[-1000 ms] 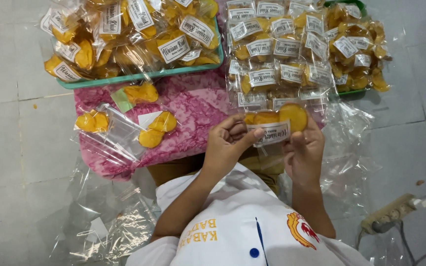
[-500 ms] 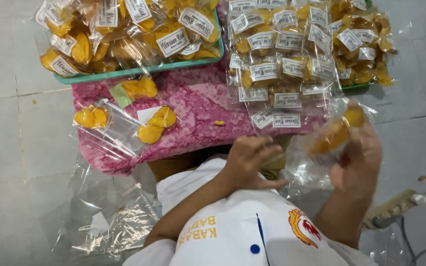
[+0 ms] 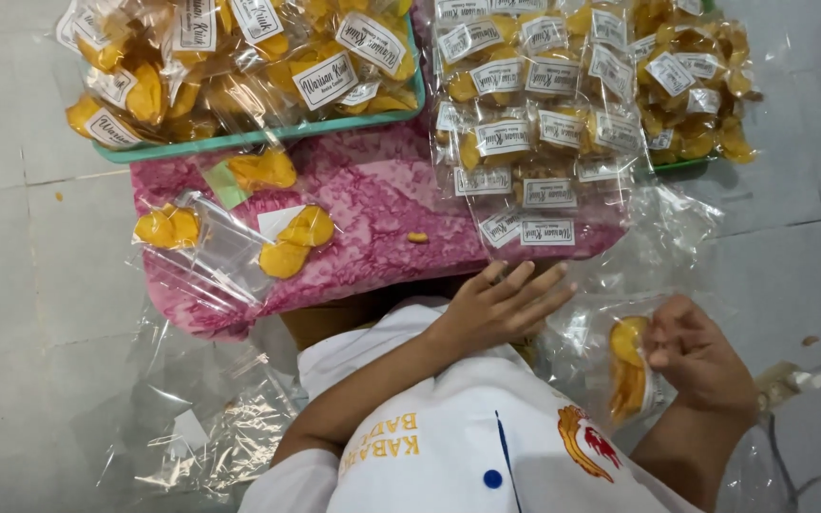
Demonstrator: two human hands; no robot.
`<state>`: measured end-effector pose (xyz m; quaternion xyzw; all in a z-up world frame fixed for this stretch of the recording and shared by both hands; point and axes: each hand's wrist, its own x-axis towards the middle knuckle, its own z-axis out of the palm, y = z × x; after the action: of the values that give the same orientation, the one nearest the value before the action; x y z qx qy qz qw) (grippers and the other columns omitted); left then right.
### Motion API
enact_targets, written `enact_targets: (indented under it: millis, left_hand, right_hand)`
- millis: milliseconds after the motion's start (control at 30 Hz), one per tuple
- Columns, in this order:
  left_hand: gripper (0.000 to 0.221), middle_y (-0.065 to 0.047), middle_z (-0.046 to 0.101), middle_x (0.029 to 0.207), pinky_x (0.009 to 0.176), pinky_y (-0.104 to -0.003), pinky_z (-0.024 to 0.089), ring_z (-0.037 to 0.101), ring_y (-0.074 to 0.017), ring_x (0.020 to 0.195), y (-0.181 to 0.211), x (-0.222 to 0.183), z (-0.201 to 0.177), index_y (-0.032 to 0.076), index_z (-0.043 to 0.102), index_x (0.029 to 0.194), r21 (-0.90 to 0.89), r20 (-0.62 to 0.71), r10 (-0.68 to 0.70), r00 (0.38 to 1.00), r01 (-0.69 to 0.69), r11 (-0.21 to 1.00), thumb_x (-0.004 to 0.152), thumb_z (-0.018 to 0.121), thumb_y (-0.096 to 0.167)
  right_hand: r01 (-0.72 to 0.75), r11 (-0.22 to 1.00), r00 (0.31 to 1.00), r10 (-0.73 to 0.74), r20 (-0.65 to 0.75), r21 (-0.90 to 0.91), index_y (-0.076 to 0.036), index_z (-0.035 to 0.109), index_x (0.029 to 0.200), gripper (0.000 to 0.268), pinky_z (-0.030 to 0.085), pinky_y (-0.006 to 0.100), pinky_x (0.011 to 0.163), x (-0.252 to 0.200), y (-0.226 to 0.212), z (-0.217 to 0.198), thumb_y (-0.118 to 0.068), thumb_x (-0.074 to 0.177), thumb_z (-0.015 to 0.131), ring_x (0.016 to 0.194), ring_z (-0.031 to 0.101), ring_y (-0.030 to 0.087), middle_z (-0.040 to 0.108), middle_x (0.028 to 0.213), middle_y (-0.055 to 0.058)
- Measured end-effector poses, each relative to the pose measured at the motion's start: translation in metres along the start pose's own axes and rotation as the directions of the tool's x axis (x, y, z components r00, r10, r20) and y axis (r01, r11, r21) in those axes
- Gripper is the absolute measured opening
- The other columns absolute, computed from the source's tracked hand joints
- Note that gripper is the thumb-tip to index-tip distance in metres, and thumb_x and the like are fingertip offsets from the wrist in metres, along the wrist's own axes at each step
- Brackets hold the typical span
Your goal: The person is sitting on the floor and manually sorting small, individually wrapped yellow food packets from baskets into larger clear plastic bags for final packaging.
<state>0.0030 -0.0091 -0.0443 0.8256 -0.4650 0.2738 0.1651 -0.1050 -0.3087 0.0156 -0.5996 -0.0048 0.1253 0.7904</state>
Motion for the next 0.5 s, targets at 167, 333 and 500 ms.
enact_targets:
  millis: [167,333,500]
  left_hand:
    - [0.022,0.004,0.069,0.128,0.109,-0.038,0.037,0.058,-0.018,0.122,-0.018,0.011,-0.015,0.019,0.078,0.115,-0.244,-0.146,-0.149,0.978,0.11,0.963,0.093,0.076,0.02]
    - [0.012,0.002,0.077,0.096,0.095,-0.033,0.048,0.067,-0.0167,0.095,-0.02,0.042,-0.055,0.014,0.078,0.094,-0.397,-0.246,-0.231,0.941,0.12,0.91,0.086,0.085,0.018]
    - [0.018,-0.003,0.075,0.1,0.086,-0.038,0.052,0.065,-0.0192,0.089,-0.019,0.047,-0.068,0.008,0.077,0.1,-0.616,-0.221,-0.408,0.886,0.197,0.763,0.084,0.082,0.015]
  right_hand:
    - [0.05,0.998,0.998,-0.051,0.048,0.025,-0.011,0.062,0.095,0.016,0.043,0.024,0.068,0.009,-0.007,0.013,-0.009,0.087,0.076,0.07,0.054,0.01,0.061,0.079,0.001]
    - [0.032,0.995,0.992,-0.044,0.121,0.093,-0.007,0.066,0.094,0.015,0.044,0.023,0.067,0.022,0.019,0.004,-0.006,0.085,0.078,0.071,0.057,0.01,0.064,0.083,0.002]
    - [-0.149,0.985,0.985,0.155,-0.07,0.092,-0.006,0.064,0.104,0.022,0.043,0.021,0.074,0.03,0.04,0.003,0.003,0.084,0.07,0.082,0.056,0.009,0.065,0.095,0.002]
